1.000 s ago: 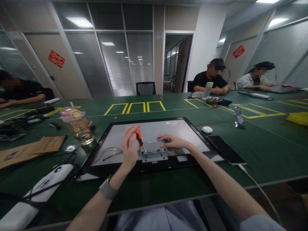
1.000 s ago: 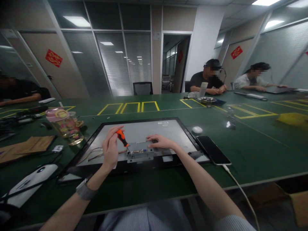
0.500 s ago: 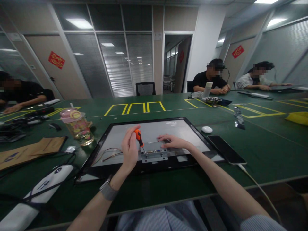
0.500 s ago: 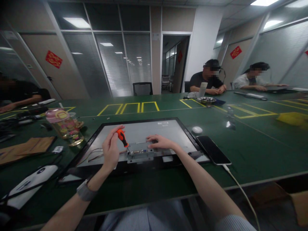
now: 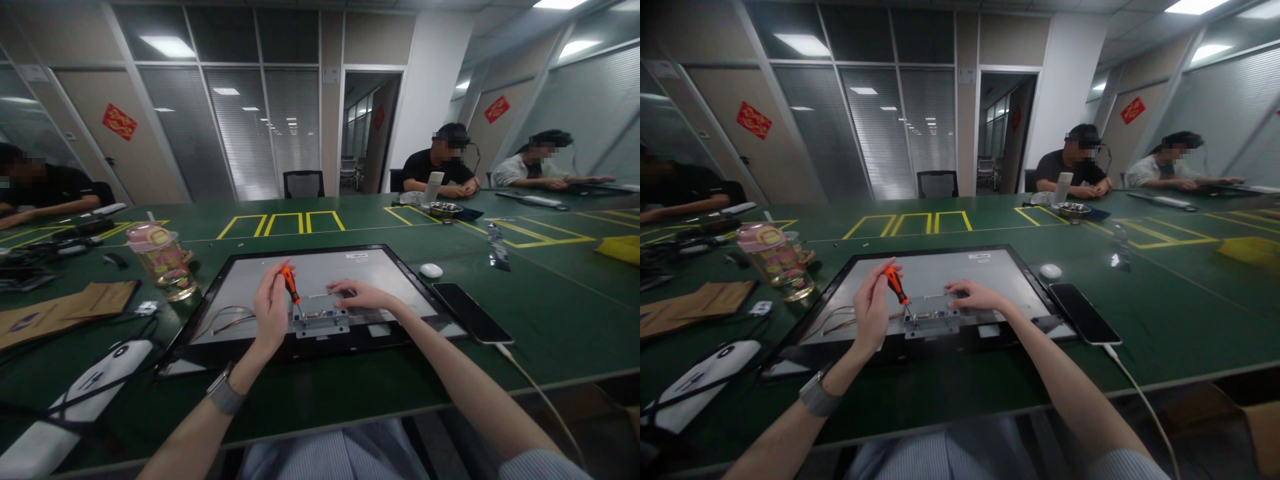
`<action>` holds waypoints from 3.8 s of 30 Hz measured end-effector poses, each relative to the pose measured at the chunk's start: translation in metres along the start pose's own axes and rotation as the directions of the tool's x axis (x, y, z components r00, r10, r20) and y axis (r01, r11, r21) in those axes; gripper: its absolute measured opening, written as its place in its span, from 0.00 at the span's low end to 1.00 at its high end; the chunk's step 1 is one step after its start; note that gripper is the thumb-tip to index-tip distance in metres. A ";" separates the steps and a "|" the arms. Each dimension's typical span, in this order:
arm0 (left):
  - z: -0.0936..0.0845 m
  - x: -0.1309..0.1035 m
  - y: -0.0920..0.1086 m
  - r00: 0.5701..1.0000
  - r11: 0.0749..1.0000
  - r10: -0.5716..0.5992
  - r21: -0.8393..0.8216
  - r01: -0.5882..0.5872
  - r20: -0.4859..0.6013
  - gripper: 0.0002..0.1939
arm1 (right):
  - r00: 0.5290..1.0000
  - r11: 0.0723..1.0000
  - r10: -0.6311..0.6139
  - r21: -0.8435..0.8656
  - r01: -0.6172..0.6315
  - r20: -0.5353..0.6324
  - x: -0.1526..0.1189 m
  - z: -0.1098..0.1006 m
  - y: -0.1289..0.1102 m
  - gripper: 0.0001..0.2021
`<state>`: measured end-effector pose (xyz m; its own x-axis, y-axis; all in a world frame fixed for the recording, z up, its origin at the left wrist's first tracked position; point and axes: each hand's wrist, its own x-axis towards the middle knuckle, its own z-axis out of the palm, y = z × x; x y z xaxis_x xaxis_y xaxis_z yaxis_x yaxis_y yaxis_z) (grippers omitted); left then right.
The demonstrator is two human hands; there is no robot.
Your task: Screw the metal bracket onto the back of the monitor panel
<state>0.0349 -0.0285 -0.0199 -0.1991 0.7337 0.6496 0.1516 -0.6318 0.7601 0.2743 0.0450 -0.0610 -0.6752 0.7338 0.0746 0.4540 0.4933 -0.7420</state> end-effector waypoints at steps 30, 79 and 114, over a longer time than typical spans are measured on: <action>0.000 0.001 -0.002 0.999 0.997 0.055 0.049 -0.054 -0.002 0.12 | 1.000 0.999 0.030 -0.016 -0.030 0.003 -0.002 -0.002 -0.006 0.27; 0.000 -0.002 -0.002 0.999 0.995 0.040 -0.096 -0.037 0.033 0.16 | 1.000 1.000 0.000 -0.013 0.000 -0.002 0.000 -0.001 -0.002 0.26; 0.003 -0.002 0.001 0.997 0.997 0.032 -0.067 -0.027 0.076 0.12 | 1.000 1.000 0.006 -0.001 -0.006 0.003 -0.001 -0.002 -0.007 0.26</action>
<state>0.0380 -0.0301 -0.0205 -0.1203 0.7299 0.6728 0.0922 -0.6666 0.7397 0.2727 0.0422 -0.0550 -0.6740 0.7356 0.0681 0.4588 0.4890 -0.7418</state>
